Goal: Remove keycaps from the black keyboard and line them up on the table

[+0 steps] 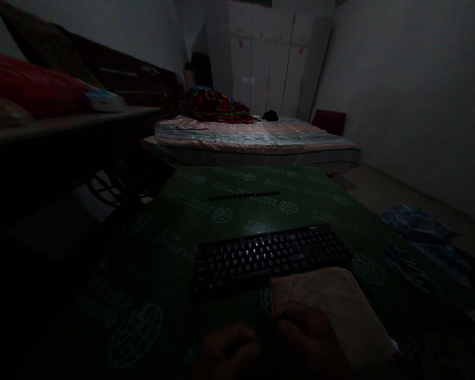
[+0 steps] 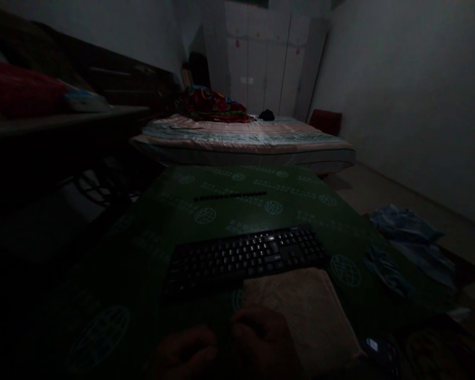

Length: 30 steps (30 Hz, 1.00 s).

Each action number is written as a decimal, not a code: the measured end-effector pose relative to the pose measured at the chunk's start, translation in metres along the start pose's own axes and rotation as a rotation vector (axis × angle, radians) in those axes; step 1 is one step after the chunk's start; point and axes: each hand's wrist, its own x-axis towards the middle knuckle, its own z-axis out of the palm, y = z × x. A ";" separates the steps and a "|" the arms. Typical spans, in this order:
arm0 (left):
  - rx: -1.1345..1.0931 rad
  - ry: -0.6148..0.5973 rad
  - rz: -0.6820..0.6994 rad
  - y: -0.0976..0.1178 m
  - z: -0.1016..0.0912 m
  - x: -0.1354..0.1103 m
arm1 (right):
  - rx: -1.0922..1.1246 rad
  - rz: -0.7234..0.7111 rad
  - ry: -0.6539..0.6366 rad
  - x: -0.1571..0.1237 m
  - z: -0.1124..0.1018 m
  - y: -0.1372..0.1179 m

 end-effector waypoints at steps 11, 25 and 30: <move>-0.031 0.061 -0.020 0.002 0.005 -0.003 | -0.001 -0.004 -0.004 0.000 0.004 -0.002; -0.144 0.099 -0.037 -0.010 -0.004 -0.011 | 0.068 -0.030 0.031 0.000 0.014 0.007; -0.107 0.092 -0.004 -0.010 -0.012 -0.011 | 0.046 -0.009 0.071 0.000 0.020 0.007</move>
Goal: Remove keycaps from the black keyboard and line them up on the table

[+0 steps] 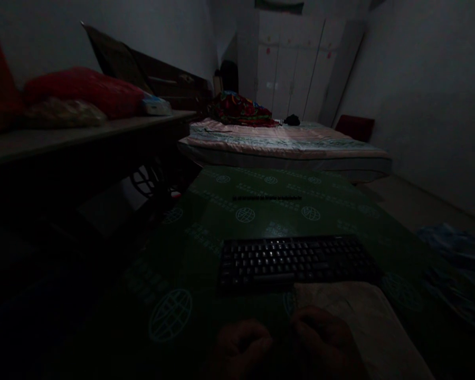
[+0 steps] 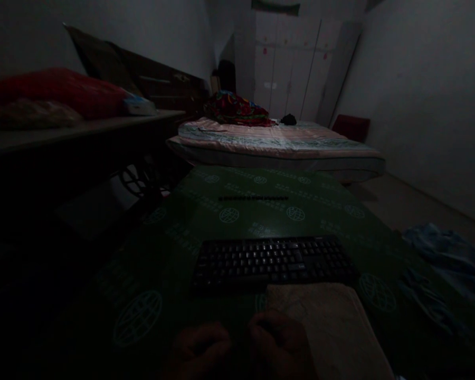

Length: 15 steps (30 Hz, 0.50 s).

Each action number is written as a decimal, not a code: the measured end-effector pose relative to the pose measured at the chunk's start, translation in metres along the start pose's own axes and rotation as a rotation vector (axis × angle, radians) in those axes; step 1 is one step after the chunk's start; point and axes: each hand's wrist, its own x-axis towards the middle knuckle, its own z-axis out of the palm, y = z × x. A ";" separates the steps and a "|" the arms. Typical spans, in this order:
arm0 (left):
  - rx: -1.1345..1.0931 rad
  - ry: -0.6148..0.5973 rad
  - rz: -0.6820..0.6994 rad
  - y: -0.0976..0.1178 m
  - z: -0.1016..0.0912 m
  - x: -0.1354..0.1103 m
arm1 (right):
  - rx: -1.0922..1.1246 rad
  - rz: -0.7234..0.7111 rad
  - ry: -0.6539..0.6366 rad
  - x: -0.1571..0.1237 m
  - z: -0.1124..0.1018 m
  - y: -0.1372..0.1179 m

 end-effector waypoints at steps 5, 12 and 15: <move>0.150 0.019 0.040 0.007 -0.008 -0.002 | -0.082 -0.016 -0.039 0.002 0.003 -0.004; 0.281 0.089 0.161 0.029 -0.047 0.009 | -0.339 -0.204 -0.053 0.010 0.001 -0.035; 0.343 0.200 0.248 0.035 -0.077 0.031 | -0.440 -0.314 -0.070 0.020 0.010 -0.053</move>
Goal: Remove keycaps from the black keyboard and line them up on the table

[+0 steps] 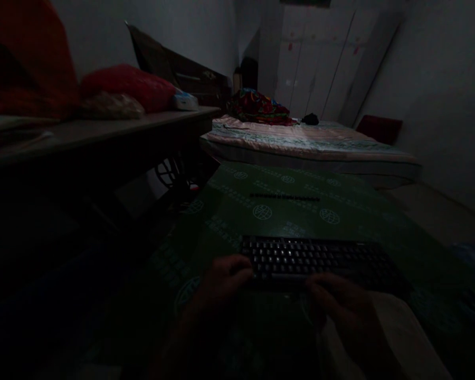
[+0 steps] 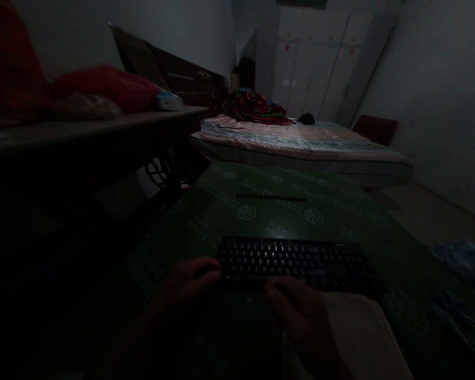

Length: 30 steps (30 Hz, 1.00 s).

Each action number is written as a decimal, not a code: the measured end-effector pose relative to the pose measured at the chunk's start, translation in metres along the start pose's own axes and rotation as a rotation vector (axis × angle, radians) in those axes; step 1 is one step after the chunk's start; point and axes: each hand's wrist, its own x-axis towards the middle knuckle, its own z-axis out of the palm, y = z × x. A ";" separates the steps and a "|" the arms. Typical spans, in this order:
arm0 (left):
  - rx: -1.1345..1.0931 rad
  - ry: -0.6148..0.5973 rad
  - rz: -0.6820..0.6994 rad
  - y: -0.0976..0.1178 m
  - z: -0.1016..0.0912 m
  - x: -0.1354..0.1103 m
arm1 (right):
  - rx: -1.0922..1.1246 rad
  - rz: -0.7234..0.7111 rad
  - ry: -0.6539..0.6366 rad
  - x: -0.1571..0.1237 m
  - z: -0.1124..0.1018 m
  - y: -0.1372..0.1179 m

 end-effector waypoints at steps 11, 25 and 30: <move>0.014 0.086 0.127 -0.039 -0.025 0.075 | -0.136 -0.204 -0.186 0.105 0.059 -0.014; -0.095 0.019 0.238 -0.062 -0.016 0.073 | -0.571 -0.367 -0.321 0.135 0.091 -0.001; -0.130 0.023 0.248 -0.066 -0.016 0.073 | -0.687 -0.412 -0.365 0.139 0.095 -0.004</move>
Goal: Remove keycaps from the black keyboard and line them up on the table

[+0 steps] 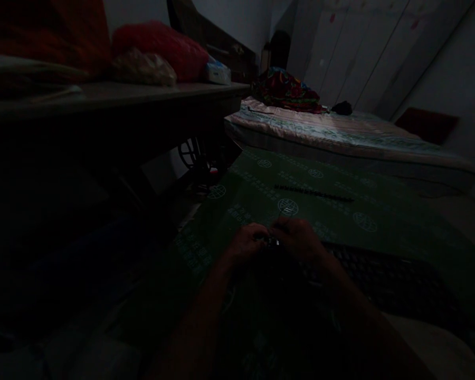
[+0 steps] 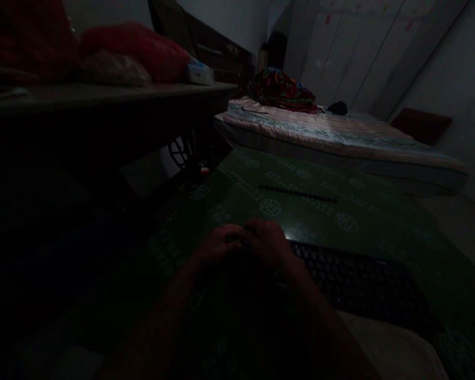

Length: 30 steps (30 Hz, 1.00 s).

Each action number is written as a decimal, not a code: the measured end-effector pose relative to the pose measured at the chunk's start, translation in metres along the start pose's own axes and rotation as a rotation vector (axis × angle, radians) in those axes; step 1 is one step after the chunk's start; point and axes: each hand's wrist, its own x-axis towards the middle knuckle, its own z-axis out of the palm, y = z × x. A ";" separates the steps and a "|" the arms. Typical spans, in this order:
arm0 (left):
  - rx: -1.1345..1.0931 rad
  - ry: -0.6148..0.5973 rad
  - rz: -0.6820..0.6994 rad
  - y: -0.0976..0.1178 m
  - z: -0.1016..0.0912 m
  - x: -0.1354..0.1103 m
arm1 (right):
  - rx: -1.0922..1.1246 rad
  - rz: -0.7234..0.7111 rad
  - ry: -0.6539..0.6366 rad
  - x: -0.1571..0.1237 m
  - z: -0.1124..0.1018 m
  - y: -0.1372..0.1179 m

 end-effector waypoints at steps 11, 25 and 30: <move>0.008 -0.017 0.061 -0.006 0.001 0.000 | -0.029 -0.074 -0.075 0.004 0.000 -0.001; 0.073 -0.009 0.037 0.000 0.003 -0.002 | 0.253 -0.022 -0.066 0.001 0.007 0.022; 0.140 0.004 0.051 0.002 0.004 -0.001 | 0.375 0.059 -0.041 -0.001 0.012 0.027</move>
